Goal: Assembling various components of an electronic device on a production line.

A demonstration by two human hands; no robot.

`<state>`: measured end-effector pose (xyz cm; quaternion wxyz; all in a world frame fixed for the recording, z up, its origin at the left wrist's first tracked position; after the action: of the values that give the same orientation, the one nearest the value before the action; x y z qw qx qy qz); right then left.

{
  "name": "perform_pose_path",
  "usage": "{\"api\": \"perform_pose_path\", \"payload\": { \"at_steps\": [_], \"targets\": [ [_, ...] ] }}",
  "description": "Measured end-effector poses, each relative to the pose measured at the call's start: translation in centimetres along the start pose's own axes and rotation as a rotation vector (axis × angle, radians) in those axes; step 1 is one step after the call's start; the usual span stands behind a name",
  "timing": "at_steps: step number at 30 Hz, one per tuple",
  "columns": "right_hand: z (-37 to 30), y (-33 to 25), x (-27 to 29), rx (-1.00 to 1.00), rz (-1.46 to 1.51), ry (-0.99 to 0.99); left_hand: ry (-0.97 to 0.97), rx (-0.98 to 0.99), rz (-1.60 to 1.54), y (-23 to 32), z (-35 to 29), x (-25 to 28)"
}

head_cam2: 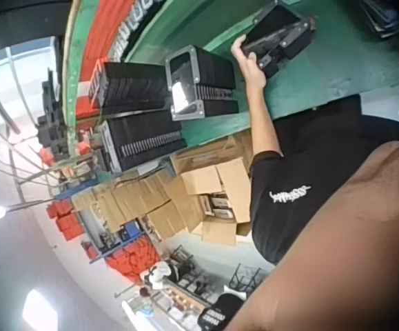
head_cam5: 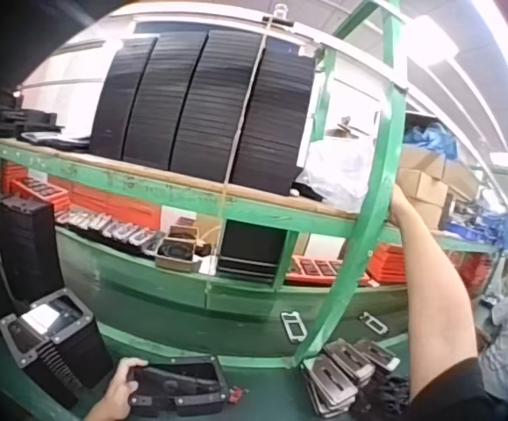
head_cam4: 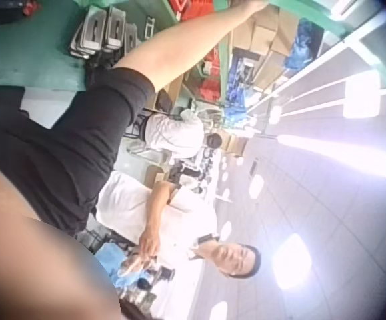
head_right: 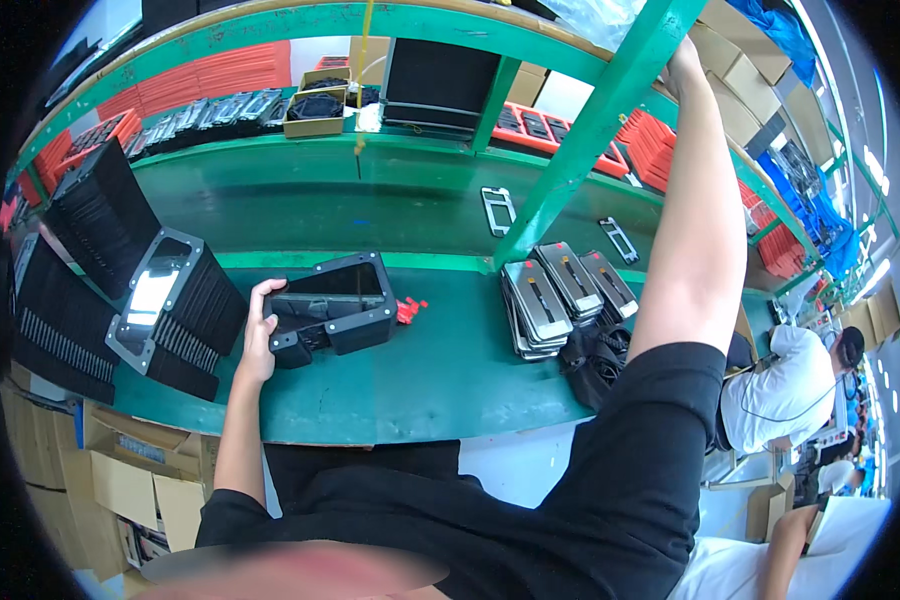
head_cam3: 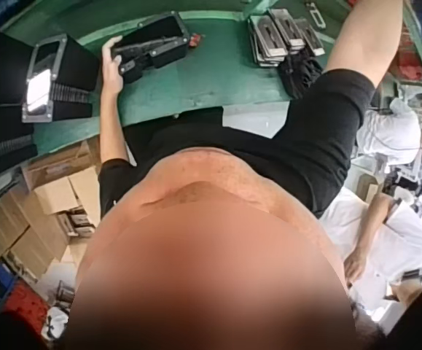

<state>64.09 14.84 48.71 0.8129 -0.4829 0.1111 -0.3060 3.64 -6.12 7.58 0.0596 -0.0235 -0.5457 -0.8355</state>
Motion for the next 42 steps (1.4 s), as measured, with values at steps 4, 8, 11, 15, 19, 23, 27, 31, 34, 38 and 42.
{"api": "perform_pose_path", "payload": {
  "at_steps": [4, 8, 11, 15, 19, 23, 27, 31, 34, 38, 42],
  "targets": [
    [1.3, 0.6, -2.5, -0.164, 0.168, 0.019, -0.002, 0.021, -0.048, -0.7, 0.1, -0.2],
    [-0.1, 0.3, -4.6, -0.135, 0.174, 0.003, 0.019, 0.012, -0.019, -0.5, -0.2, -0.3],
    [1.0, 0.0, -4.6, -0.105, 0.166, -0.005, 0.033, 0.01, -0.027, -0.3, -0.1, -0.4],
    [6.9, -0.9, -5.0, -0.059, 0.145, -0.032, 0.034, 0.015, -0.021, -0.5, 0.0, -0.3],
    [10.8, -2.3, -5.0, -0.004, 0.129, -0.077, 0.044, 0.038, -0.011, -1.1, -0.1, 0.0],
    [10.0, -3.0, -5.3, 0.045, 0.136, -0.099, 0.059, 0.022, 0.021, -0.6, -0.2, 0.2],
    [10.4, -2.6, -3.7, 0.091, 0.142, -0.096, 0.056, 0.035, 0.011, 0.0, 0.0, -0.2],
    [12.1, -1.7, -2.9, 0.122, 0.155, -0.089, 0.044, 0.038, 0.066, -0.3, 0.1, -0.1],
    [5.3, -0.7, -5.5, 0.141, 0.178, -0.098, 0.064, 0.054, 0.049, -0.5, -0.2, 0.0],
    [5.4, -1.0, -4.9, 0.184, 0.184, -0.071, 0.055, 0.05, 0.019, -0.6, 0.4, -0.5],
    [6.1, -0.5, -5.2, 0.206, 0.172, -0.066, 0.065, 0.053, 0.026, -0.8, 0.5, -0.3]
  ]
}}
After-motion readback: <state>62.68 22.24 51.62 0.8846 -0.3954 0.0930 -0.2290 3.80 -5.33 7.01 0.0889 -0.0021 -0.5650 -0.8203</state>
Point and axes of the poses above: each hand's wrist, its own z-axis towards the middle knuckle, its own x-axis out of the back of the hand, y = z × x, the point moved 7 cm from there along z, towards the middle knuckle, and after that the axes turned 9 degrees about y, right-handed, at the moved point
